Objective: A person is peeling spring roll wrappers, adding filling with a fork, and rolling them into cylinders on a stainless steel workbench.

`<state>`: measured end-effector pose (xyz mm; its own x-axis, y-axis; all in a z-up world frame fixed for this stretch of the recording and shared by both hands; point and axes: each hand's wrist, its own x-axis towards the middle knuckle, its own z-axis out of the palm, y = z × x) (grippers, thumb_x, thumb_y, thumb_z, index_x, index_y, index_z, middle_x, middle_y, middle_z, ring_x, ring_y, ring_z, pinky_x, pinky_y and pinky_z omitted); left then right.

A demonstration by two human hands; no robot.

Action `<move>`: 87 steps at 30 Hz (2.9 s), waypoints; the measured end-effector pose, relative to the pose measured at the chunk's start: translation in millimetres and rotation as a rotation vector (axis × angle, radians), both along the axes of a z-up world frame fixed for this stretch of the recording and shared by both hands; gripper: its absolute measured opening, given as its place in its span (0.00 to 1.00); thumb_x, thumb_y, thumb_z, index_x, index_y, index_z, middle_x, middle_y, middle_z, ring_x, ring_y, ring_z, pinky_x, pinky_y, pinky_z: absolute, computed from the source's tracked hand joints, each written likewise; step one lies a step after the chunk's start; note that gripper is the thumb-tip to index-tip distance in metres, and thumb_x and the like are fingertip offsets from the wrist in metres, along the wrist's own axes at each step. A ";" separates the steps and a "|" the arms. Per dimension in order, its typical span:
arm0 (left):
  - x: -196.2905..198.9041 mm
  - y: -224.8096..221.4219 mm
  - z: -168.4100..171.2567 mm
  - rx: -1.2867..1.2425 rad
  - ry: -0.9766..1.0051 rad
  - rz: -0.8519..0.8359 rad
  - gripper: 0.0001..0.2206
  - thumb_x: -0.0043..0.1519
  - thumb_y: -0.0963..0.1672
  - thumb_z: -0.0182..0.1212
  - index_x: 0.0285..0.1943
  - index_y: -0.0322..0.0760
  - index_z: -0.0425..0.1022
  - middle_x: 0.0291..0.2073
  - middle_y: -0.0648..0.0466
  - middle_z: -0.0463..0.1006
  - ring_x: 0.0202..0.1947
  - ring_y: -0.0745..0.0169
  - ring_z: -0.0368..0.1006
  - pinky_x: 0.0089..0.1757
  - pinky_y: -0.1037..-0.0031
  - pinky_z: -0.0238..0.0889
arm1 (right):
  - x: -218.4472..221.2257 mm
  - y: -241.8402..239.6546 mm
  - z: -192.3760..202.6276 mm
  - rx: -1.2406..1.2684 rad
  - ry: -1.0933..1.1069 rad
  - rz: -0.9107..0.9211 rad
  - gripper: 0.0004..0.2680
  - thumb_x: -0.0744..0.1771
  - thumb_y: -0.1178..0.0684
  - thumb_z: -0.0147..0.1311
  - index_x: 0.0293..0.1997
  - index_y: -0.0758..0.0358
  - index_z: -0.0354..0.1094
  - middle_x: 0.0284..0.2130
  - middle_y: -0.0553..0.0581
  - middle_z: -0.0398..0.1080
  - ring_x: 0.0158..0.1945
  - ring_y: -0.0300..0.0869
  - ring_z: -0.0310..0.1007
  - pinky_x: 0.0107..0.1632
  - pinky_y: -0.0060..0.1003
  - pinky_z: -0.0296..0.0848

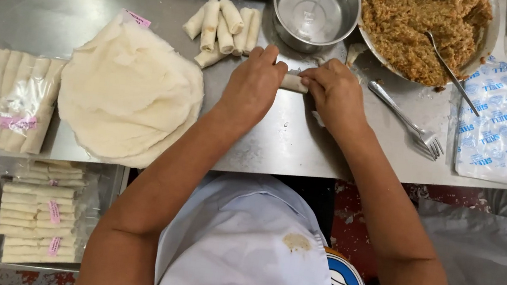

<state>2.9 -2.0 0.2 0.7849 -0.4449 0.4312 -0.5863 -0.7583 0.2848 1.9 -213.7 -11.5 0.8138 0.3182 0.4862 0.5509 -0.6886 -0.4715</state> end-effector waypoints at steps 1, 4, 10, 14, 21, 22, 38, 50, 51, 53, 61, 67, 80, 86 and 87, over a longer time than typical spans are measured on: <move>-0.5 -1.8 0.5 0.005 -0.096 -0.010 0.04 0.62 0.36 0.60 0.36 0.32 0.78 0.30 0.51 0.66 0.31 0.56 0.68 0.28 0.71 0.64 | -1.1 1.2 2.2 -0.037 -0.071 -0.001 0.02 0.67 0.59 0.62 0.41 0.59 0.78 0.30 0.56 0.72 0.37 0.52 0.74 0.42 0.42 0.70; -5.2 -9.1 -4.7 0.044 -0.210 -0.013 0.05 0.60 0.36 0.62 0.32 0.35 0.77 0.28 0.52 0.67 0.31 0.58 0.67 0.27 0.72 0.61 | -8.9 7.1 13.2 -0.088 -0.159 -0.002 0.04 0.66 0.59 0.63 0.42 0.57 0.78 0.32 0.53 0.73 0.39 0.49 0.75 0.43 0.40 0.70; 18.4 -16.9 -22.6 0.024 -0.262 0.006 0.04 0.55 0.37 0.65 0.29 0.35 0.77 0.25 0.53 0.68 0.30 0.58 0.67 0.26 0.71 0.61 | -2.9 4.0 -1.3 -0.176 -0.255 -0.030 0.06 0.66 0.57 0.63 0.46 0.53 0.76 0.32 0.51 0.73 0.38 0.46 0.74 0.43 0.39 0.69; 38.2 -27.1 -35.4 0.086 -0.321 0.064 0.01 0.57 0.40 0.61 0.35 0.39 0.75 0.27 0.53 0.70 0.32 0.56 0.70 0.29 0.68 0.64 | 14.7 1.3 -26.0 -0.256 -0.363 -0.070 0.03 0.70 0.56 0.55 0.42 0.56 0.75 0.30 0.52 0.71 0.33 0.46 0.70 0.37 0.38 0.66; -13.0 -29.1 -15.5 0.066 -0.164 0.057 0.13 0.64 0.37 0.55 0.59 0.33 0.69 0.29 0.47 0.73 0.31 0.50 0.72 0.30 0.63 0.64 | 10.4 -0.2 -24.3 -0.280 -0.425 0.004 0.02 0.68 0.56 0.58 0.40 0.62 0.73 0.35 0.58 0.68 0.35 0.53 0.68 0.34 0.45 0.65; -28.8 -23.0 -5.3 0.021 -0.036 -0.018 0.16 0.65 0.36 0.53 0.63 0.27 0.66 0.31 0.41 0.75 0.33 0.45 0.72 0.32 0.60 0.65 | 3.0 -7.3 -18.9 -0.258 -0.210 0.128 0.03 0.64 0.58 0.59 0.39 0.62 0.72 0.36 0.59 0.70 0.38 0.55 0.70 0.40 0.47 0.68; -12.0 53.6 55.9 -1.133 0.720 0.377 0.22 0.58 0.42 0.68 0.63 0.43 0.76 0.49 0.58 0.84 0.48 0.69 0.78 0.50 0.78 0.74 | -68.6 80.2 3.0 -0.230 0.327 0.140 0.27 0.72 0.40 0.38 0.79 0.63 0.33 0.78 0.64 0.39 0.81 0.56 0.34 0.76 0.59 0.30; -19.4 192.6 38.7 -0.311 0.061 0.560 0.18 0.65 0.36 0.62 0.65 0.31 0.74 0.58 0.41 0.73 0.58 0.43 0.67 0.58 0.58 0.57 | -71.8 83.5 1.5 -0.397 0.220 0.136 0.27 0.72 0.34 0.33 0.77 0.61 0.46 0.77 0.60 0.42 0.79 0.52 0.38 0.74 0.62 0.34; -25.0 207.7 36.3 -0.310 0.061 0.568 0.18 0.65 0.36 0.62 0.65 0.31 0.74 0.58 0.41 0.73 0.58 0.43 0.67 0.58 0.58 0.57 | -71.3 84.2 4.3 -0.396 0.220 0.145 0.27 0.72 0.34 0.33 0.77 0.61 0.46 0.77 0.60 0.42 0.79 0.52 0.38 0.74 0.62 0.34; -38.4 239.9 32.6 0.010 0.344 0.830 0.30 0.64 0.51 0.67 0.69 0.27 0.69 0.61 0.32 0.65 0.58 0.28 0.58 0.52 0.46 0.59 | -70.2 87.8 9.8 -0.434 0.268 0.129 0.27 0.72 0.34 0.36 0.77 0.62 0.46 0.77 0.61 0.42 0.79 0.52 0.38 0.73 0.61 0.32; -62.9 226.0 65.5 -0.566 0.066 0.559 0.06 0.71 0.42 0.60 0.43 0.34 0.75 0.35 0.54 0.70 0.37 0.62 0.63 0.37 0.71 0.59 | -74.2 90.7 12.9 -0.429 0.266 0.109 0.26 0.72 0.34 0.34 0.76 0.62 0.47 0.77 0.61 0.42 0.79 0.52 0.37 0.74 0.61 0.32; -74.7 172.5 106.3 -0.721 0.143 0.308 0.03 0.74 0.42 0.56 0.48 0.38 0.70 0.34 0.59 0.66 0.35 0.70 0.61 0.35 0.77 0.56 | -72.0 83.1 21.6 0.012 0.199 0.248 0.19 0.71 0.44 0.49 0.70 0.59 0.60 0.69 0.62 0.59 0.73 0.53 0.57 0.72 0.51 0.50; -75.6 72.4 82.7 -0.928 0.822 -0.332 0.16 0.60 0.41 0.71 0.53 0.38 0.69 0.35 0.61 0.70 0.35 0.78 0.71 0.39 0.82 0.71 | -59.2 15.9 46.8 0.859 0.524 0.152 0.12 0.62 0.64 0.70 0.47 0.68 0.74 0.33 0.54 0.75 0.37 0.36 0.75 0.47 0.30 0.75; -61.2 59.2 91.6 -1.039 0.673 -0.294 0.12 0.64 0.39 0.67 0.55 0.33 0.73 0.36 0.59 0.73 0.36 0.77 0.72 0.40 0.83 0.71 | -70.2 3.1 93.2 0.796 0.439 0.087 0.07 0.65 0.65 0.66 0.44 0.67 0.72 0.36 0.58 0.75 0.38 0.36 0.73 0.47 0.30 0.74; -59.7 55.0 95.5 -1.036 0.681 -0.295 0.12 0.64 0.39 0.67 0.55 0.33 0.73 0.36 0.59 0.73 0.36 0.77 0.72 0.40 0.83 0.71 | -64.5 -0.1 91.8 0.800 0.442 0.081 0.07 0.65 0.65 0.66 0.44 0.67 0.72 0.36 0.58 0.75 0.38 0.36 0.73 0.47 0.30 0.74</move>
<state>-56.8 52.9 95.7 0.9128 -0.3372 0.2305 -0.1967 0.1315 0.9716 -62.6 -213.8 80.3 0.9680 0.0851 0.2363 0.2398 -0.0336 -0.9702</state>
